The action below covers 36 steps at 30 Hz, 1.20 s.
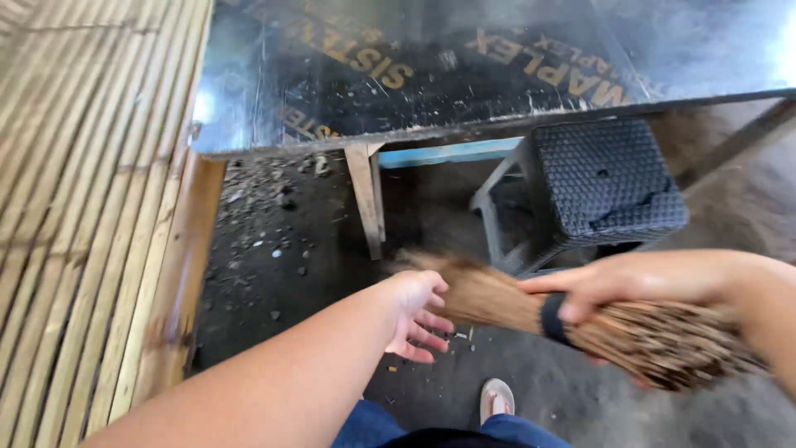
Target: The person is using a traditional broom to sweep the concrete and dirt floor of an outdoor yard area.
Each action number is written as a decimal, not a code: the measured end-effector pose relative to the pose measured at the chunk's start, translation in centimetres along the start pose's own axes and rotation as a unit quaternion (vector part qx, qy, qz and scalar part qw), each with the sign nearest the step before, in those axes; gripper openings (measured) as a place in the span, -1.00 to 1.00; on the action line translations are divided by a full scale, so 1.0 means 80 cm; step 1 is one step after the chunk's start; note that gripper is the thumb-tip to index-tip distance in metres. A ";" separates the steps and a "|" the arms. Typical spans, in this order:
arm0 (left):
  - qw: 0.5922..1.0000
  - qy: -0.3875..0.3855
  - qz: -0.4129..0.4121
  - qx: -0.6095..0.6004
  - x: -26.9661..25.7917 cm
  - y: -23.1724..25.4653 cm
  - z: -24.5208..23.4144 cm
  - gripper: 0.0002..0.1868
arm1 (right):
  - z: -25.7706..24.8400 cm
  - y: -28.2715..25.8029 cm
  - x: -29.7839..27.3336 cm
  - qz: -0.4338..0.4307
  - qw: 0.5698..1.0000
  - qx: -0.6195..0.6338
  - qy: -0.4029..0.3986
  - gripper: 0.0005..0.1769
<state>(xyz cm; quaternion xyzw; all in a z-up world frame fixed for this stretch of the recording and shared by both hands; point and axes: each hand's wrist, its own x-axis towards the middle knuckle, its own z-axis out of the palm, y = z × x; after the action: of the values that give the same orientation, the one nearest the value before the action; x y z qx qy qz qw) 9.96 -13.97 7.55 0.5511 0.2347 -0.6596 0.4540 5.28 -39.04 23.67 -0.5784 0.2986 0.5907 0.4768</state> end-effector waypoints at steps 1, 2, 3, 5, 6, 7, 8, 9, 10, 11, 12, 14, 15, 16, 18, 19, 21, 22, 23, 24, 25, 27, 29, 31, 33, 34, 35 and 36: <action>1.000 -0.013 -0.002 0.007 -0.004 0.005 -0.009 -0.46 | 0.004 -0.002 -0.009 0.007 1.000 0.010 0.009 -0.16; 1.000 0.021 0.018 -0.001 -0.010 0.010 -0.022 -0.50 | 0.008 -0.008 -0.015 0.021 0.998 0.025 0.057 -0.16; 0.998 0.055 0.038 -0.009 -0.014 0.015 -0.034 -0.53 | 0.011 -0.011 -0.022 0.036 0.993 0.040 0.104 -0.15; 0.998 0.049 0.034 0.003 -0.013 0.009 -0.061 -0.54 | 0.013 -0.011 -0.007 0.042 0.988 0.083 0.127 -0.18; 0.998 0.050 0.041 0.001 -0.012 0.007 -0.075 -0.55 | 0.011 -0.010 0.003 0.045 0.982 0.112 0.148 -0.21; 0.998 0.052 0.034 0.012 -0.011 0.003 -0.083 -0.55 | 0.010 -0.004 0.027 0.045 0.981 0.124 0.144 -0.21; 0.998 0.040 0.051 0.002 -0.012 0.002 -0.097 -0.56 | 0.004 -0.009 0.054 -0.032 0.977 0.162 0.138 -0.18; 0.997 0.029 0.069 -0.007 -0.014 0.000 -0.112 -0.57 | 0.000 -0.015 0.082 -0.107 0.966 0.200 0.128 -0.14; 0.996 0.046 0.069 -0.016 -0.026 0.000 -0.122 -0.57 | 0.006 -0.030 0.109 -0.114 0.968 0.191 0.112 -0.14; 0.994 0.028 0.106 -0.021 -0.037 -0.001 -0.132 -0.59 | 0.014 -0.045 0.137 -0.125 0.962 0.191 0.149 -0.11; 0.989 0.019 0.144 -0.033 -0.048 -0.006 -0.150 -0.61 | 0.024 -0.069 0.176 -0.138 0.957 0.184 0.175 -0.07; 0.982 0.071 0.161 -0.061 -0.067 -0.012 -0.179 -0.61 | 0.028 -0.100 0.249 -0.161 0.951 0.198 0.174 -0.06; 0.977 0.095 0.178 -0.074 -0.075 -0.015 -0.191 -0.62 | 0.032 -0.114 0.284 -0.173 0.938 0.228 0.198 -0.05; 0.977 0.110 0.170 -0.074 -0.079 -0.030 -0.207 -0.62 | 0.029 -0.123 0.318 -0.174 0.940 0.230 0.181 -0.05; 0.976 0.107 0.161 -0.099 -0.084 -0.045 -0.228 -0.60 | 0.009 -0.142 0.371 -0.194 0.946 0.225 0.133 -0.11; 0.975 0.110 0.163 -0.099 -0.084 -0.047 -0.238 -0.60 | 0.007 -0.149 0.385 -0.197 0.945 0.225 0.130 -0.11; 0.977 0.134 0.131 -0.104 -0.076 -0.054 -0.245 -0.60 | -0.004 -0.144 0.403 -0.167 0.976 0.116 0.084 -0.12; 0.978 0.124 0.135 -0.103 -0.072 -0.054 -0.243 -0.60 | -0.002 -0.136 0.398 -0.165 0.975 0.116 0.094 -0.12; 0.978 0.115 0.135 -0.109 -0.068 -0.053 -0.240 -0.62 | -0.001 -0.130 0.391 -0.123 0.987 0.035 0.099 -0.07; 0.980 0.100 0.135 -0.106 -0.064 -0.044 -0.234 -0.63 | -0.004 -0.117 0.378 -0.077 0.990 -0.036 0.110 -0.02; 0.983 0.084 0.136 -0.095 -0.060 -0.028 -0.230 -0.63 | -0.004 -0.107 0.362 -0.072 0.989 -0.025 0.125 -0.02; 0.988 0.052 0.121 -0.085 -0.044 -0.019 -0.209 -0.63 | 0.013 -0.054 0.331 0.048 0.980 -0.145 0.130 0.08; 0.995 0.017 0.091 -0.036 -0.031 -0.008 -0.186 -0.62 | 0.058 -0.009 0.252 0.068 0.987 -0.090 0.111 0.05; 0.997 -0.017 0.073 0.018 -0.009 0.014 -0.156 -0.61 | 0.096 0.012 0.174 0.077 0.991 -0.033 0.102 0.02; 0.993 -0.012 0.005 0.114 0.016 0.020 -0.122 -0.55 | 0.140 0.022 0.106 0.050 0.988 0.046 0.140 0.01; 0.991 -0.027 -0.003 0.128 0.011 0.018 -0.094 -0.55 | 0.157 0.020 0.079 0.060 0.985 0.064 0.146 0.01; 0.987 -0.042 -0.050 0.149 0.004 0.014 -0.066 -0.49 | 0.174 0.017 0.052 0.063 0.976 0.138 0.153 -0.04; 0.980 -0.052 -0.092 0.171 -0.005 0.015 -0.041 -0.41 | 0.188 0.010 0.028 0.058 0.962 0.210 0.161 -0.08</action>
<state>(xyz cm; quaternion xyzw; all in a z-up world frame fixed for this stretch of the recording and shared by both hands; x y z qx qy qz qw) 12.69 -11.77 7.23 0.5619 0.1443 -0.7566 0.3015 -1.16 -25.21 23.62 -0.5342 0.5225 0.4403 0.4978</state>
